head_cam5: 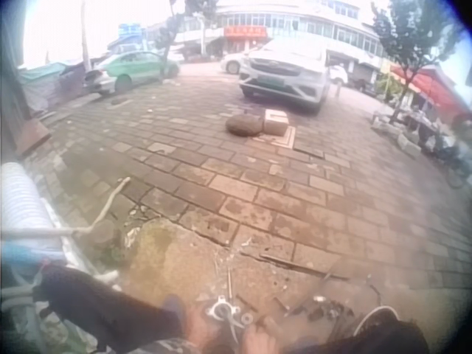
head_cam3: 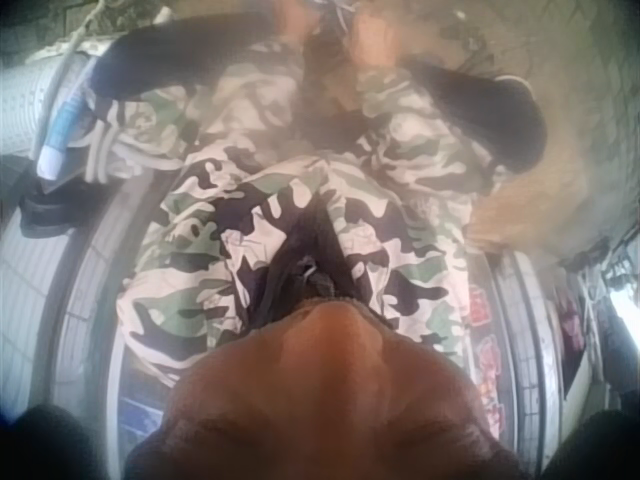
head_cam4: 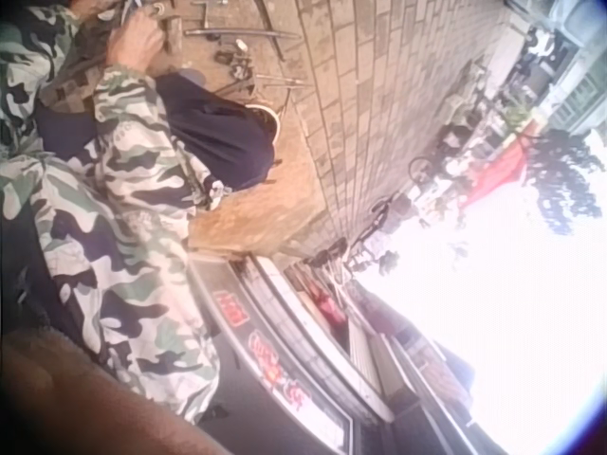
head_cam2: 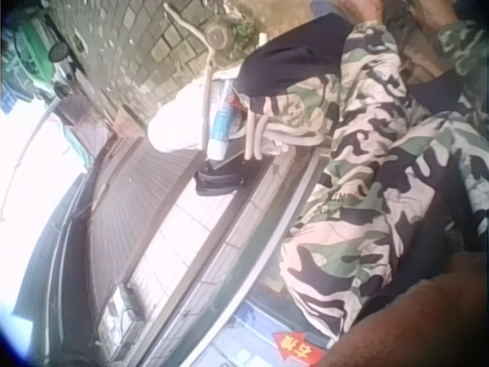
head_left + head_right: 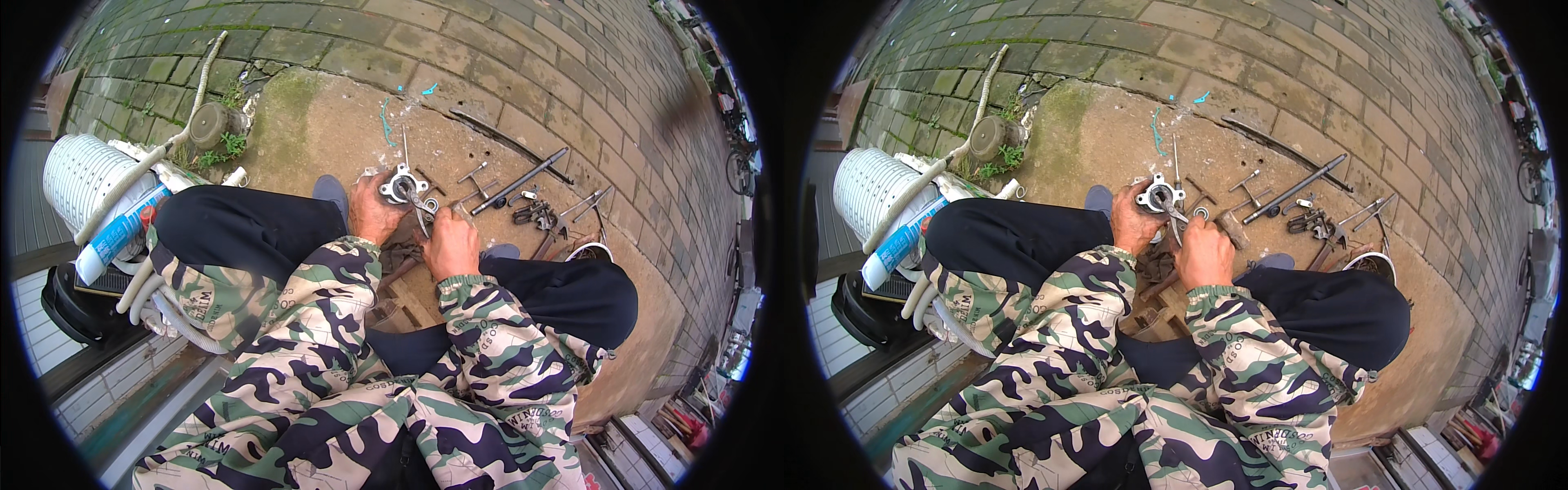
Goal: The person sits on the ground and uses pliers to manipulate a small metal component, likely a hub or bearing. They repeatedly squeeze and adjust the part, occasionally wiping it with a cloth. The person briefly stands and walks into a cluttered workshop before returning to the ground to continue the repair.
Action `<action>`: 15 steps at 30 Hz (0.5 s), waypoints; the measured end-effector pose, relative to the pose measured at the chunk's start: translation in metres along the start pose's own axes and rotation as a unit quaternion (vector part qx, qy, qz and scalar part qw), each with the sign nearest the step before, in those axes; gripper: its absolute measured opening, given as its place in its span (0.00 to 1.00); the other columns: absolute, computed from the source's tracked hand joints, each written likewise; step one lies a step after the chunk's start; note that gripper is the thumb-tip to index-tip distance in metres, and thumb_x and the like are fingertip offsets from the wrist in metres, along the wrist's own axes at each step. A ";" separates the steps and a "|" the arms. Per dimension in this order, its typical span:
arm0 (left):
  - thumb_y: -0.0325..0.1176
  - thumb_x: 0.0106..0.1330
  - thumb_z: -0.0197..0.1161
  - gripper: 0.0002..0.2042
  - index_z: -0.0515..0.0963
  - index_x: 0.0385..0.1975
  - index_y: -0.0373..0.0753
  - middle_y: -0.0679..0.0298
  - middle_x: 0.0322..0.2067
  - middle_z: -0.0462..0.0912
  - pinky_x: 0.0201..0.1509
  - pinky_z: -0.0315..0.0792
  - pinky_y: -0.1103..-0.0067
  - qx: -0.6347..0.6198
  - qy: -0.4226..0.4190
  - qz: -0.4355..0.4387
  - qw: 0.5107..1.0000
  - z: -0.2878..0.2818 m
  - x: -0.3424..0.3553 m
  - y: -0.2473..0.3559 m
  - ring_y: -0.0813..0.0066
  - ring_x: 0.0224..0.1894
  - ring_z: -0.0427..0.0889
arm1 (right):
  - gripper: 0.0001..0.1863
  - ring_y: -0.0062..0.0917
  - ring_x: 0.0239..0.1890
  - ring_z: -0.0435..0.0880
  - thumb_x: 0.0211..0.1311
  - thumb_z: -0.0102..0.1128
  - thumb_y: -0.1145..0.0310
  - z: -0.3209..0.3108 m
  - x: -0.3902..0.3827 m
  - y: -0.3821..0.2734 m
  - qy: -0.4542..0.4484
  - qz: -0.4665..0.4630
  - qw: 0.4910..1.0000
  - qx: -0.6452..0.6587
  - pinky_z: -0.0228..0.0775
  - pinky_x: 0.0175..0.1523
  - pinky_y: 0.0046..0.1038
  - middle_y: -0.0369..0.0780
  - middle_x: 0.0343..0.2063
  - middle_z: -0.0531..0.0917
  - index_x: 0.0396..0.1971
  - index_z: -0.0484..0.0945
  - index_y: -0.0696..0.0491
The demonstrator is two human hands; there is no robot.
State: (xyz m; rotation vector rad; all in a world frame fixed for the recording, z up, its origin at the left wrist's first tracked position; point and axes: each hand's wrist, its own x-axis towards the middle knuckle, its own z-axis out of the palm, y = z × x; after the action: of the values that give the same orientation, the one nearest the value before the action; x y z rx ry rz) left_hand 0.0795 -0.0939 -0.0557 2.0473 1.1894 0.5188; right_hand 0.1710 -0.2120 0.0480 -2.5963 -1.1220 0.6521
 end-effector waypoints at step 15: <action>0.45 0.39 0.81 0.33 0.81 0.50 0.43 0.52 0.43 0.79 0.53 0.71 0.63 -0.003 -0.007 0.008 1.000 0.001 0.001 -0.001 0.49 0.49 0.76 | 0.22 0.52 0.36 0.85 0.54 0.71 0.59 -0.003 0.000 -0.008 -0.004 0.013 1.000 -0.027 0.78 0.41 0.47 0.56 0.34 0.83 0.37 0.76 0.62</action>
State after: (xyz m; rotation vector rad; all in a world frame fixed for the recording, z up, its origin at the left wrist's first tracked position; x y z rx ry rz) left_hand 0.0802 -0.0931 -0.0578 2.0546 1.1630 0.5149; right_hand 0.1676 -0.2063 0.0539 -2.6602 -1.1237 0.6470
